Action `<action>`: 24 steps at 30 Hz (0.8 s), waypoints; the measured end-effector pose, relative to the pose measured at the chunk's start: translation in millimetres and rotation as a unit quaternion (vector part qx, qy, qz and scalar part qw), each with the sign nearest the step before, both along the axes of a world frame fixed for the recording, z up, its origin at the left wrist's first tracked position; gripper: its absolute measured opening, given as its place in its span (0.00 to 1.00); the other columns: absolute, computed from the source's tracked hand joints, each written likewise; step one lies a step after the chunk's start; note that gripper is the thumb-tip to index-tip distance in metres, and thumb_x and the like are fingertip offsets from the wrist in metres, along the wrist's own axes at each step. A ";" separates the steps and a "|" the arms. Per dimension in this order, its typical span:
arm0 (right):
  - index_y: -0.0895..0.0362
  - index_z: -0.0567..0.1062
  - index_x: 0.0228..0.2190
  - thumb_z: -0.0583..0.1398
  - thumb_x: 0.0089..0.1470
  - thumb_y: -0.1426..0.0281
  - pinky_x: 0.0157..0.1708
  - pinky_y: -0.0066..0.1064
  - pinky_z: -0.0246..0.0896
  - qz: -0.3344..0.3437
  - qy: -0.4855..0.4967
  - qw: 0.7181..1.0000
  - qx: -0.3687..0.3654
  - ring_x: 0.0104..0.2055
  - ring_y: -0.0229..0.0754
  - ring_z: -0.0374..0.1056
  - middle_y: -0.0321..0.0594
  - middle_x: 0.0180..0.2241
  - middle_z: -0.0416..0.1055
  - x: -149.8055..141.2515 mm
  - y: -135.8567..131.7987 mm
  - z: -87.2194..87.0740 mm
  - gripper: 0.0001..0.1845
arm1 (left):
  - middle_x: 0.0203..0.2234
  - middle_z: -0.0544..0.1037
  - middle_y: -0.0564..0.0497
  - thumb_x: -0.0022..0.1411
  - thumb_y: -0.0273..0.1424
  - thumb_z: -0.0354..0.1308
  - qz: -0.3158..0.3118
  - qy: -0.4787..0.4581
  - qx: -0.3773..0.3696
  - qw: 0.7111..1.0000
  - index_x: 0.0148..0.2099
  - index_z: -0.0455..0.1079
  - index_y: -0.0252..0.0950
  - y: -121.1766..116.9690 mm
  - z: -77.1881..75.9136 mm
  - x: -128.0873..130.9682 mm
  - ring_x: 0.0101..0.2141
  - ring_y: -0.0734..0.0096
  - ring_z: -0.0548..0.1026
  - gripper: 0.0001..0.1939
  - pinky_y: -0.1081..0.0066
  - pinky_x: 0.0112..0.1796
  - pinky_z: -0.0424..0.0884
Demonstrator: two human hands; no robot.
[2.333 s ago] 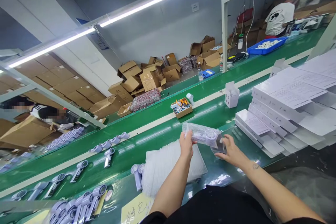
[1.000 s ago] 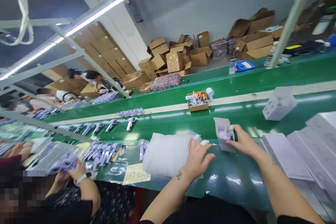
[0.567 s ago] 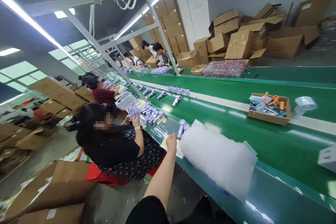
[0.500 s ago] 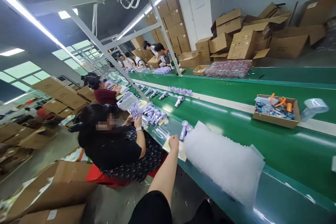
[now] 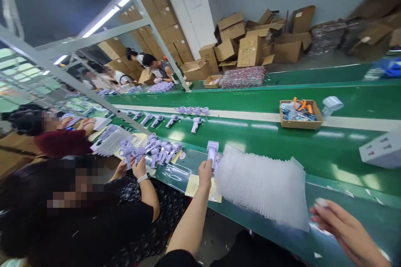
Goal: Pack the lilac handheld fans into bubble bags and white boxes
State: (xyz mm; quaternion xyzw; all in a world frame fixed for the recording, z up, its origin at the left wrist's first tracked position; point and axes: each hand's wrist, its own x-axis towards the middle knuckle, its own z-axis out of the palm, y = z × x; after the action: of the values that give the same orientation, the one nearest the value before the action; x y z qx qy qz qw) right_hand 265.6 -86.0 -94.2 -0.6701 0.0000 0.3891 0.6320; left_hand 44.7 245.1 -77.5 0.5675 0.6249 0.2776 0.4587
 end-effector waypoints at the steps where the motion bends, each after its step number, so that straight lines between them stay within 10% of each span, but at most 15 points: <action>1: 0.54 0.74 0.36 0.69 0.32 0.56 0.31 0.43 0.70 0.032 0.082 0.996 0.020 0.30 0.50 0.73 0.49 0.32 0.75 -14.7 12.6 6.1 0.27 | 0.19 0.68 0.51 0.54 0.43 0.50 -0.033 -0.062 -0.018 0.997 0.25 0.62 0.36 -21.7 1.8 11.9 0.22 0.72 0.67 0.16 0.74 0.23 0.60; 5: 0.53 0.71 0.40 0.62 0.43 0.51 0.45 0.44 0.66 0.044 0.190 0.959 0.205 0.48 0.49 0.68 0.46 0.47 0.71 -39.3 59.3 22.8 0.25 | 0.18 0.67 0.53 0.54 0.48 0.52 -0.256 -0.194 -0.143 0.936 0.29 0.65 0.33 -134.8 3.2 62.1 0.18 0.77 0.63 0.21 0.77 0.19 0.57; 8: 0.57 0.73 0.35 0.64 0.44 0.59 0.36 0.33 0.70 -0.095 0.188 0.956 0.203 0.34 0.42 0.73 0.41 0.31 0.76 -21.5 48.8 23.2 0.18 | 0.25 0.72 0.50 0.61 0.49 0.46 -0.518 -0.091 -0.011 0.851 0.39 0.68 0.32 -197.1 2.9 83.8 0.25 0.72 0.69 0.24 0.72 0.28 0.65; 12: 0.56 0.72 0.34 0.64 0.46 0.68 0.24 0.27 0.70 -0.223 0.158 0.951 0.146 0.23 0.38 0.70 0.36 0.24 0.74 10.7 -24.1 19.7 0.11 | 0.45 0.70 0.36 0.59 0.43 0.53 -0.694 0.141 0.388 0.589 0.46 0.69 0.28 -219.5 -6.2 101.2 0.49 0.52 0.63 0.22 0.57 0.46 0.60; 14: 0.55 0.72 0.35 0.65 0.44 0.71 0.23 0.29 0.71 -0.226 0.160 0.954 0.113 0.23 0.39 0.71 0.35 0.24 0.73 16.8 -63.4 16.8 0.13 | 0.44 0.70 0.34 0.58 0.34 0.54 -0.734 0.245 0.437 0.458 0.41 0.72 0.27 -219.6 -14.6 111.3 0.50 0.49 0.62 0.15 0.56 0.46 0.58; 16: 0.55 0.71 0.34 0.66 0.41 0.73 0.23 0.29 0.71 -0.212 0.178 0.956 0.098 0.23 0.40 0.71 0.35 0.24 0.74 14.3 -93.8 12.6 0.15 | 0.38 0.73 0.35 0.57 0.28 0.53 -0.765 0.316 0.409 0.385 0.35 0.73 0.28 -219.9 -22.4 121.6 0.45 0.52 0.65 0.09 0.58 0.41 0.59; 20: 0.58 0.71 0.33 0.67 0.39 0.75 0.25 0.29 0.72 -0.202 0.236 0.946 0.096 0.24 0.41 0.72 0.39 0.26 0.75 -4.9 -122.7 3.3 0.16 | 0.40 0.72 0.34 0.59 0.27 0.51 -0.760 0.327 0.426 0.367 0.43 0.72 0.26 -223.0 -29.5 138.0 0.46 0.50 0.65 0.13 0.57 0.42 0.58; 24: 0.58 0.70 0.31 0.67 0.40 0.75 0.25 0.28 0.72 -0.196 0.296 0.931 0.087 0.23 0.40 0.72 0.39 0.25 0.74 -23.9 -127.2 -3.0 0.14 | 0.38 0.74 0.34 0.55 0.25 0.56 -0.764 0.354 0.338 0.420 0.40 0.73 0.26 -226.1 -28.5 153.6 0.45 0.51 0.67 0.10 0.57 0.43 0.59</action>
State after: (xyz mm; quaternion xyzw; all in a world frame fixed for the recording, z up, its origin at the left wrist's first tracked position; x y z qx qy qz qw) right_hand 241.7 -213.2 -97.2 -0.4540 0.2848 0.4364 0.7227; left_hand 198.3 19.0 -105.9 0.9692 -0.1027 -0.2237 -0.0077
